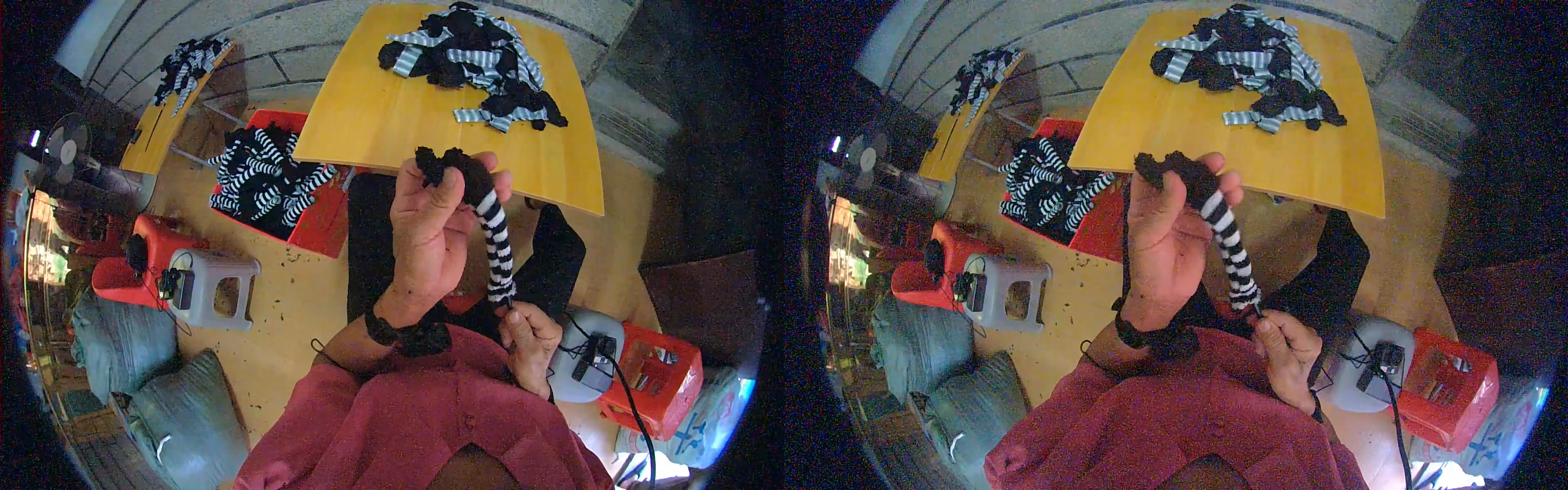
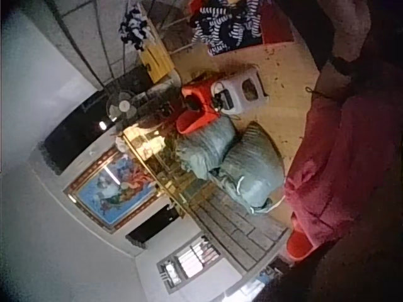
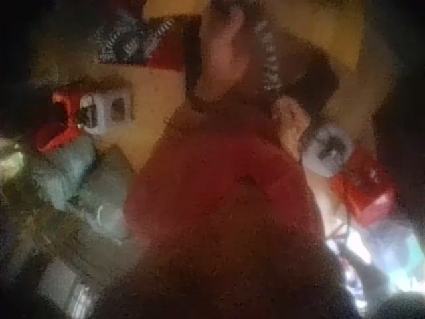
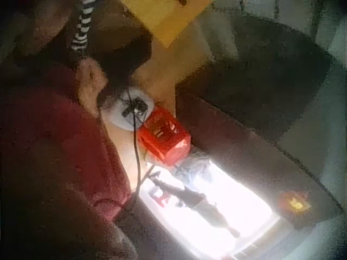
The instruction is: Turning small striped fabric tubes inside out using a long thin stick tool.
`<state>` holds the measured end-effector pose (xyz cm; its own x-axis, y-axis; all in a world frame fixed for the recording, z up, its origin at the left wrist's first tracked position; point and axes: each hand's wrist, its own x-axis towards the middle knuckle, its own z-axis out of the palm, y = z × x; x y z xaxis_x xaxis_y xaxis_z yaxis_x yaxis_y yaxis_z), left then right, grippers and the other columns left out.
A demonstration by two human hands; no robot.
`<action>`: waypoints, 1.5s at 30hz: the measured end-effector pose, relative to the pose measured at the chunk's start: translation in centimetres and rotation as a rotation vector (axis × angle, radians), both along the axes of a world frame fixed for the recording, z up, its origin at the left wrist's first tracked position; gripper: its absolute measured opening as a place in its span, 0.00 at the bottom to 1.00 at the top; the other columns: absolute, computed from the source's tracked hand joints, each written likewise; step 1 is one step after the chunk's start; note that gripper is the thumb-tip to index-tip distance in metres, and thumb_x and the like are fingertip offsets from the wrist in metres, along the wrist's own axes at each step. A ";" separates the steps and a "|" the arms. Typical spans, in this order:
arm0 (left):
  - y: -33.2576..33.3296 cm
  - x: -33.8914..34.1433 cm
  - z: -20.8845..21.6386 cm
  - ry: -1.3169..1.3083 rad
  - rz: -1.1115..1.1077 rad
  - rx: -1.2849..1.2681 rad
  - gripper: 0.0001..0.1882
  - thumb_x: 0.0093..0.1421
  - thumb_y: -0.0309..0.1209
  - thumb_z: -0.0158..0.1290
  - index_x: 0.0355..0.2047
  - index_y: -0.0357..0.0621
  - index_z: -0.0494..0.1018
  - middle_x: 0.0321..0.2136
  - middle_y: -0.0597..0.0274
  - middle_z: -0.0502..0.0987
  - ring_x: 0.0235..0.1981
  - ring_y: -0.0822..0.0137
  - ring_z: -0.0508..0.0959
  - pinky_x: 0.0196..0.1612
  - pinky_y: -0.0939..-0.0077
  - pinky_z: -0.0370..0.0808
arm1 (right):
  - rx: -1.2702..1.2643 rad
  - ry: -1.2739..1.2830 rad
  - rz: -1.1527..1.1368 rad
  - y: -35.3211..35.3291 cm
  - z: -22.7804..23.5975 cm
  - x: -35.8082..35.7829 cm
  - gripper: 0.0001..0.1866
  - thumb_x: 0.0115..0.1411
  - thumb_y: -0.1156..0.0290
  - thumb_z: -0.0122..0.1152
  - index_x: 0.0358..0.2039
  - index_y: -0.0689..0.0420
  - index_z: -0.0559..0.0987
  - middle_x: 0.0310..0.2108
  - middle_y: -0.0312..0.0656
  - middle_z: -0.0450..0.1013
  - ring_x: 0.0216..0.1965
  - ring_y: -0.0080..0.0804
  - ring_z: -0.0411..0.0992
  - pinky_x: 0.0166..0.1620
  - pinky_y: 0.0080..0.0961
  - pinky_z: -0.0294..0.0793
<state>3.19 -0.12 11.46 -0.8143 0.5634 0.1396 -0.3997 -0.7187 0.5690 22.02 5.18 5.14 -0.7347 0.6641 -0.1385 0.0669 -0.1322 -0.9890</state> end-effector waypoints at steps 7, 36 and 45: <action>0.2 1.3 -0.8 0.011 0.049 0.031 0.10 0.61 0.28 0.46 0.43 0.41 0.65 0.40 0.51 0.74 0.39 0.59 0.77 0.43 0.65 0.76 | -0.019 0.083 -0.046 -0.7 -0.5 -1.0 0.12 0.60 0.67 0.54 0.30 0.64 0.77 0.13 0.31 0.64 0.13 0.15 0.56 0.17 0.14 0.50; -0.8 -0.1 0.5 0.083 -0.027 -0.034 0.11 0.59 0.27 0.50 0.40 0.37 0.66 0.32 0.50 0.76 0.30 0.60 0.78 0.35 0.68 0.77 | 0.021 0.122 0.113 0.6 0.5 -1.4 0.08 0.60 0.71 0.53 0.31 0.64 0.76 0.16 0.32 0.65 0.15 0.15 0.56 0.19 0.14 0.52; -0.9 -0.7 0.1 0.053 0.154 -0.047 0.10 0.60 0.31 0.49 0.40 0.41 0.66 0.38 0.51 0.75 0.33 0.57 0.79 0.36 0.62 0.77 | 0.099 0.092 0.017 -0.7 0.1 -1.3 0.08 0.60 0.72 0.53 0.31 0.64 0.77 0.14 0.30 0.63 0.14 0.14 0.55 0.18 0.14 0.51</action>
<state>2.47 -1.00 11.60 -0.8838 0.4392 0.1614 -0.2551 -0.7415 0.6206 20.71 4.52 5.24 -0.7522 0.6589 -0.0048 -0.0230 -0.0336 -0.9992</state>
